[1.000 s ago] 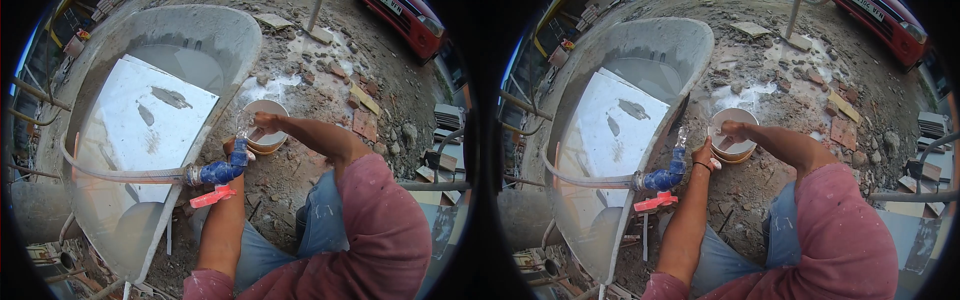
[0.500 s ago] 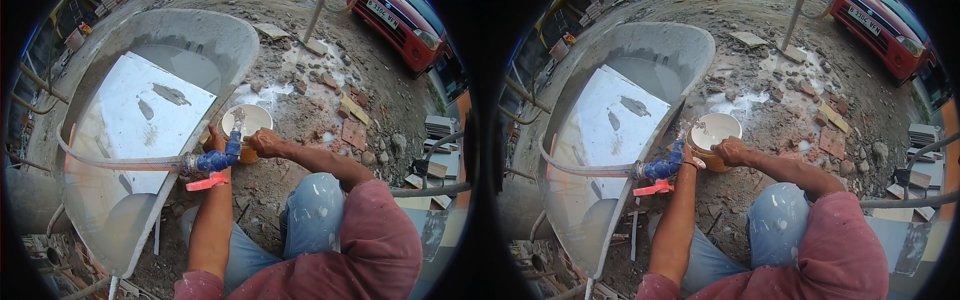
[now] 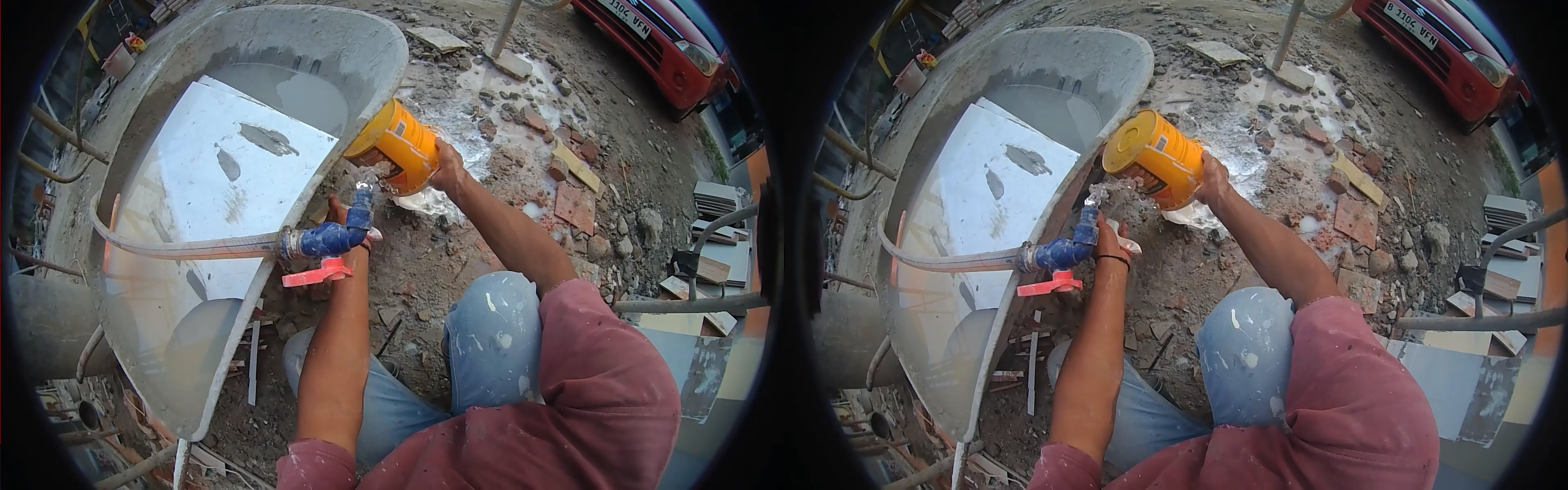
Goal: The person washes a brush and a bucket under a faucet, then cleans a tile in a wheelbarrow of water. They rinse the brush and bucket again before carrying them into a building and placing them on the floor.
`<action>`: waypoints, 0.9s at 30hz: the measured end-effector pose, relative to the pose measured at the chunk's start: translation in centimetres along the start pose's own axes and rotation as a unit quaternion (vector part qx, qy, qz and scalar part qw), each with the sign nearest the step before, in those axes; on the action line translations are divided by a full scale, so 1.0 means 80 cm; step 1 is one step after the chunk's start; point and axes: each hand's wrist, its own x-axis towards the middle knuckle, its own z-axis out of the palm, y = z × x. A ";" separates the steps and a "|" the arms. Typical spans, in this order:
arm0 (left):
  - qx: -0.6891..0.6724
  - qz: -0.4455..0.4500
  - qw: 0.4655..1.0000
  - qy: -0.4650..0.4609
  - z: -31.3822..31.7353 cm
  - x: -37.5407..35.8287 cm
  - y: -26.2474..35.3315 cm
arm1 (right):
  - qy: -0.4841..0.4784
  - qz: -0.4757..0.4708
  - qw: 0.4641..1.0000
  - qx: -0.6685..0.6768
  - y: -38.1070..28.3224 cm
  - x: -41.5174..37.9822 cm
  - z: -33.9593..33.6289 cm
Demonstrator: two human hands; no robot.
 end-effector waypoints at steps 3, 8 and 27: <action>0.026 -0.028 0.997 -0.063 -0.023 -0.006 -0.005 | -0.006 0.021 0.996 0.086 -0.026 -0.018 0.034; 0.142 -0.107 0.972 -0.152 -0.031 0.009 -0.005 | 0.056 0.031 0.987 0.145 -0.037 -0.017 0.016; 0.269 -0.004 0.962 0.054 -0.003 -0.074 0.004 | -0.306 -0.463 0.299 -0.776 0.066 -0.145 -0.040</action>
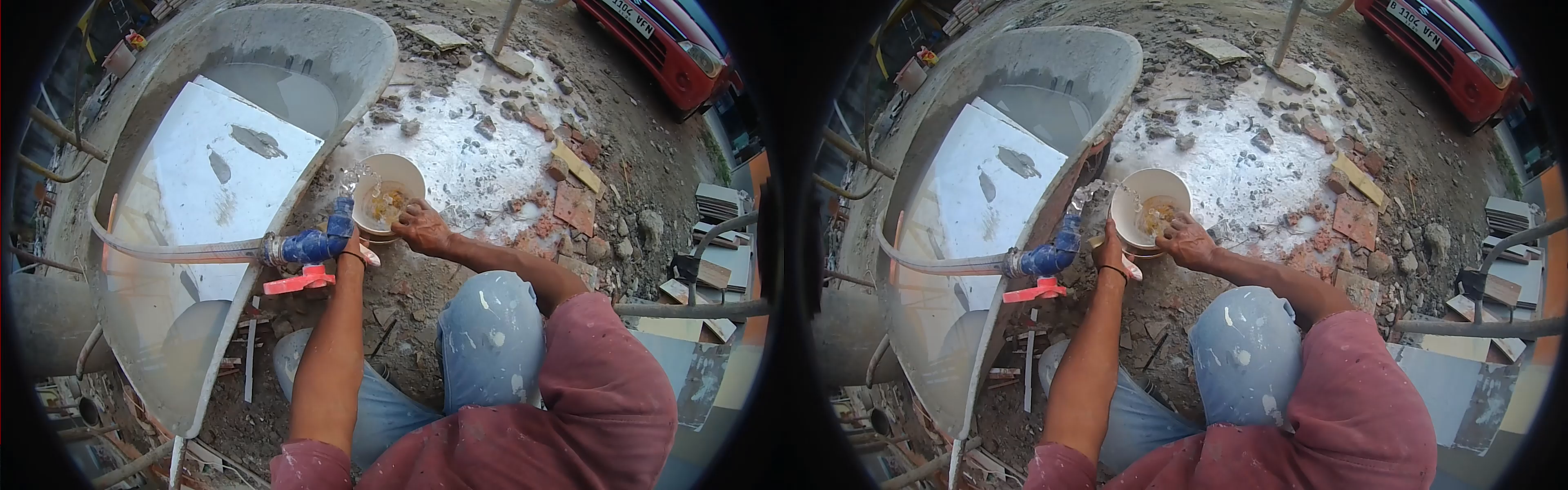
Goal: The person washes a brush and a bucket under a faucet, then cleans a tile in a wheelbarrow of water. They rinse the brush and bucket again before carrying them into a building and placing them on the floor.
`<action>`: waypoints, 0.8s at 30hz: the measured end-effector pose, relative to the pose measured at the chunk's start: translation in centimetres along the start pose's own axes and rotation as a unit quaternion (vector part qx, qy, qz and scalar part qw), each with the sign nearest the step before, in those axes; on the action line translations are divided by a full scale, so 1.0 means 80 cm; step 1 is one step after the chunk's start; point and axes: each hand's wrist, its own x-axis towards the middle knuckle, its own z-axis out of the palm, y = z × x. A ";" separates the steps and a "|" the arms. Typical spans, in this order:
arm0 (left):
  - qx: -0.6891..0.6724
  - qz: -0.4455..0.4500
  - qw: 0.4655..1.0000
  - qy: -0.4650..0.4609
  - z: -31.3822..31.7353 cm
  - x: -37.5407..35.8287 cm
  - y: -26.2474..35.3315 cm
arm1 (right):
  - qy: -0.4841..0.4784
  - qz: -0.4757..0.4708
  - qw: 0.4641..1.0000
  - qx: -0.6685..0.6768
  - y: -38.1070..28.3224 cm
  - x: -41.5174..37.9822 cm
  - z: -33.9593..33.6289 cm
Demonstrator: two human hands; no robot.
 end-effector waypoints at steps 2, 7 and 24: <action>-0.028 0.037 0.993 -0.106 0.006 0.012 -0.020 | -0.008 0.019 0.999 0.030 0.006 -0.017 0.005; 0.182 0.131 0.972 -0.071 0.022 0.024 -0.034 | -0.154 0.069 0.980 0.104 0.018 -0.009 -0.023; 0.354 0.302 0.883 -0.057 0.044 -0.012 -0.056 | -0.222 0.073 0.969 0.081 0.087 0.083 0.072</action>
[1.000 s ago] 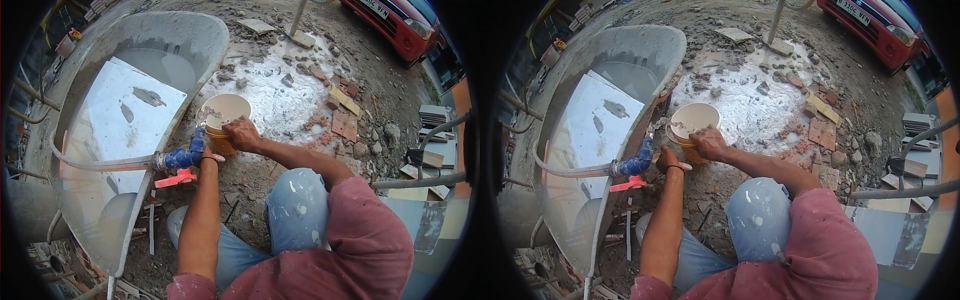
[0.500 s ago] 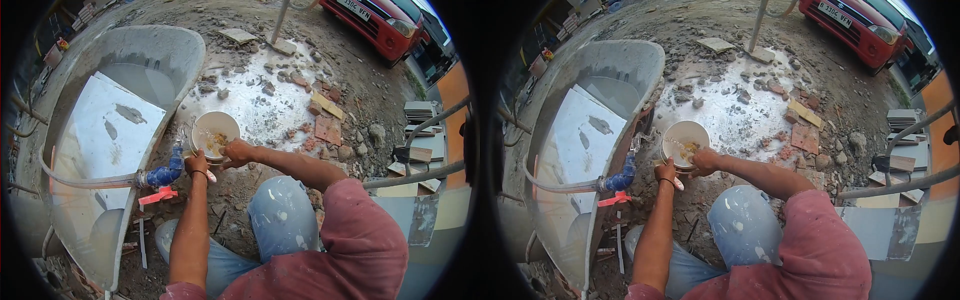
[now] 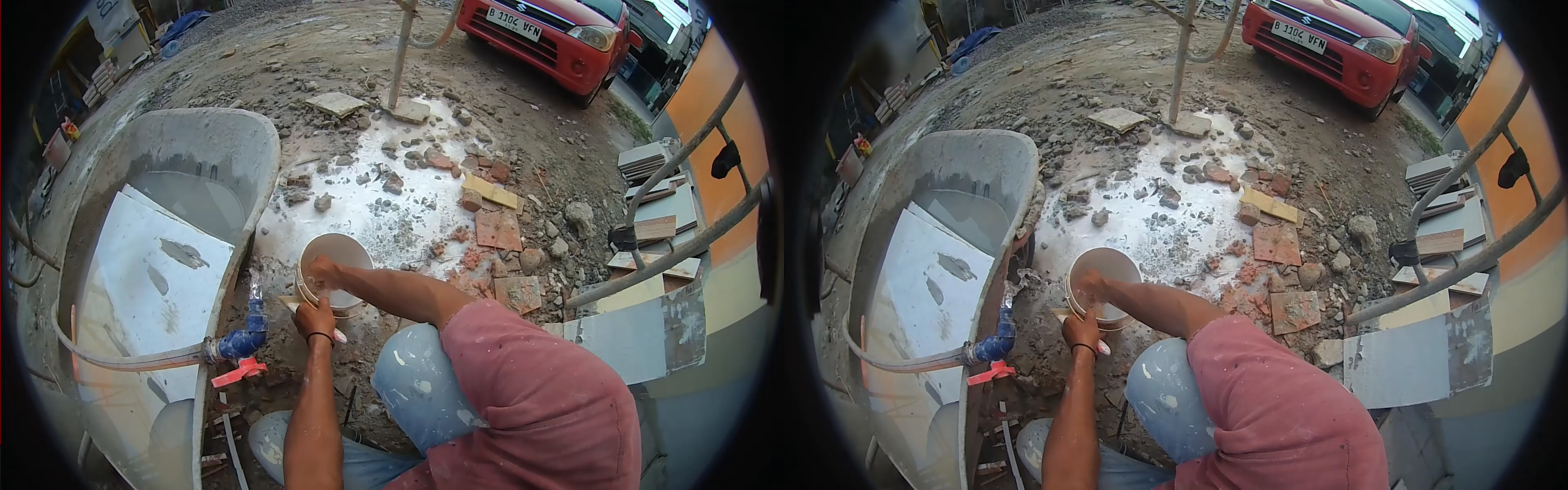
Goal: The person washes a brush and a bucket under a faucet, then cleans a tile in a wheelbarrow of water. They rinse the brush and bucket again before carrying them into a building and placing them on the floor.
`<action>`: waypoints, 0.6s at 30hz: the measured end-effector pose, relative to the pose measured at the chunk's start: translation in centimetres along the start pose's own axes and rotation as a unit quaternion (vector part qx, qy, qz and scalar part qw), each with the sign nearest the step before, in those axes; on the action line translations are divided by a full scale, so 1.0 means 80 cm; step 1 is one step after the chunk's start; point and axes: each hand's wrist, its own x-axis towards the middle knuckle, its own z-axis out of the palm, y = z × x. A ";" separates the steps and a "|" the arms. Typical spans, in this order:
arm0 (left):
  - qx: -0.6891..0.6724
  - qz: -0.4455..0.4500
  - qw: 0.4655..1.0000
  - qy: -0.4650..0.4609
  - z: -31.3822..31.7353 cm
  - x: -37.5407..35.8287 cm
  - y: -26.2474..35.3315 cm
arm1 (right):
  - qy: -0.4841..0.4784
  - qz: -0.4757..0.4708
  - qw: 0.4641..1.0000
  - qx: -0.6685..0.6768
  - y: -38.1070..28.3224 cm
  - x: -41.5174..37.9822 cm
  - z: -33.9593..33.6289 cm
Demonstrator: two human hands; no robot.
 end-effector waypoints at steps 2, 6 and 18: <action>0.056 0.069 0.996 0.023 -0.006 -0.015 0.012 | 0.075 0.031 0.991 -0.102 0.014 0.014 0.021; 0.018 0.101 0.995 0.001 -0.008 -0.021 0.018 | 0.062 0.060 0.995 0.048 0.013 0.018 0.048; -0.088 0.030 0.995 0.041 -0.032 0.031 -0.040 | -0.238 0.156 0.959 0.009 -0.040 0.010 0.041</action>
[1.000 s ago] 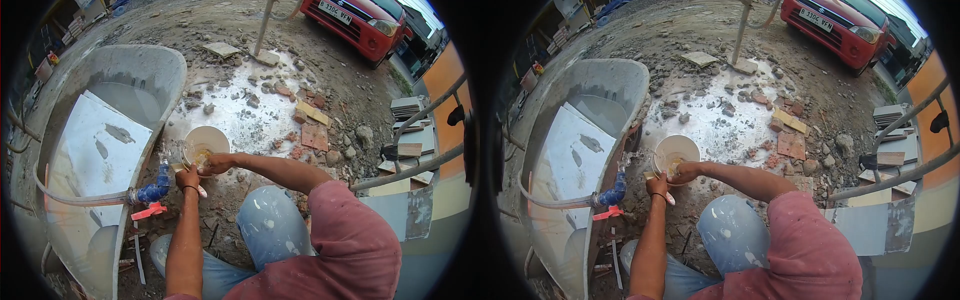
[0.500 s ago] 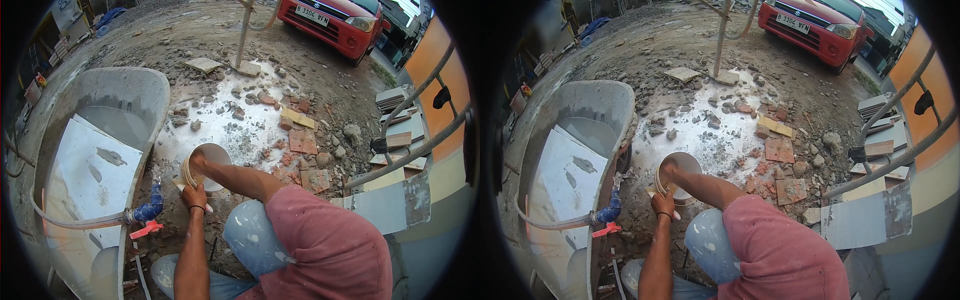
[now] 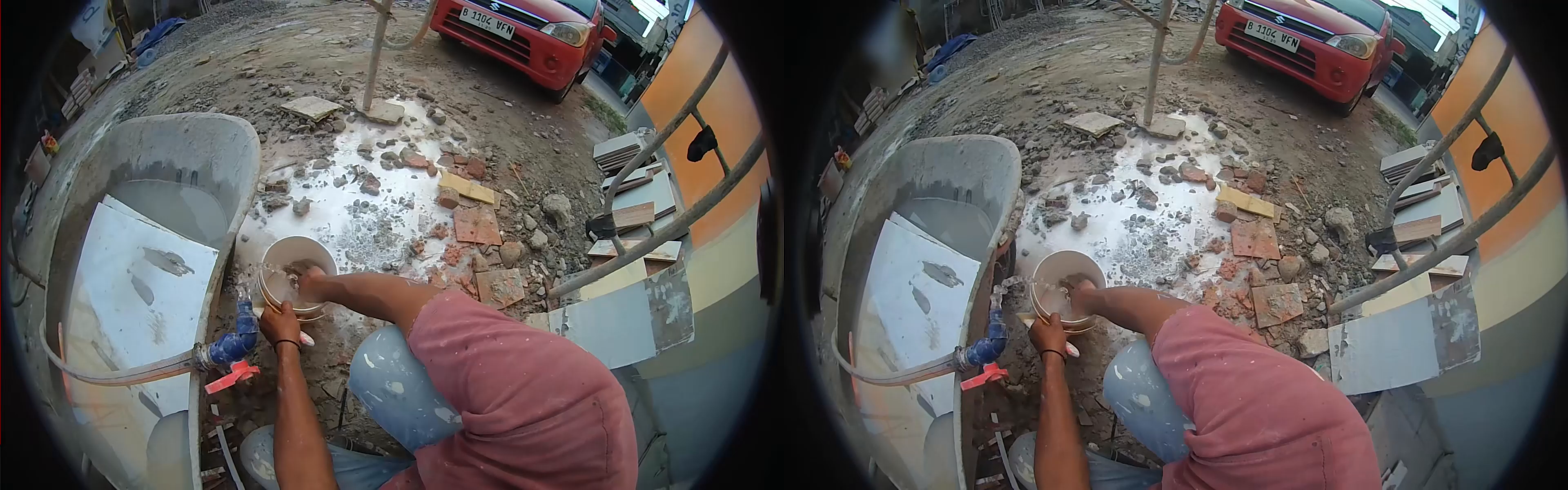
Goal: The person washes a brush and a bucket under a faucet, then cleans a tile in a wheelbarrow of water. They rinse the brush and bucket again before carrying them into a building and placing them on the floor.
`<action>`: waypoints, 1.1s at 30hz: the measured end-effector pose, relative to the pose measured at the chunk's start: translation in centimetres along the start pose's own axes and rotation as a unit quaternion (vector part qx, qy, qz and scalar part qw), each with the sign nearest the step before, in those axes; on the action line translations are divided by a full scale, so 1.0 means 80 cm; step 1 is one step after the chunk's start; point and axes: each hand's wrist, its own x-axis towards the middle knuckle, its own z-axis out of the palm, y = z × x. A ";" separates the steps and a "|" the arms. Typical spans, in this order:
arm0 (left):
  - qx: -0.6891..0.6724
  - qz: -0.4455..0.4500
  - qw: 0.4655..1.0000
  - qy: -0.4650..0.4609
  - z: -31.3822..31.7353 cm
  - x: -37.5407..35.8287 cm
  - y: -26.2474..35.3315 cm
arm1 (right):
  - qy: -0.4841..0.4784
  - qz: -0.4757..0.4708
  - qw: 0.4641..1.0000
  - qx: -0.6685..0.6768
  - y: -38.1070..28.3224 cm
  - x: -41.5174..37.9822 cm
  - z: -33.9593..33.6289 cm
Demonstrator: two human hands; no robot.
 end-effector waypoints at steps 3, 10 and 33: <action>0.106 0.083 0.991 0.005 -0.007 -0.017 0.014 | 0.016 -0.128 0.985 -0.117 0.021 0.014 0.022; 0.047 0.045 0.997 -0.029 0.002 -0.005 0.001 | 0.125 -0.186 0.959 0.174 0.014 0.029 0.014; 0.140 0.080 0.986 -0.032 0.012 -0.014 -0.025 | 0.287 -0.075 0.891 0.344 0.059 0.059 0.074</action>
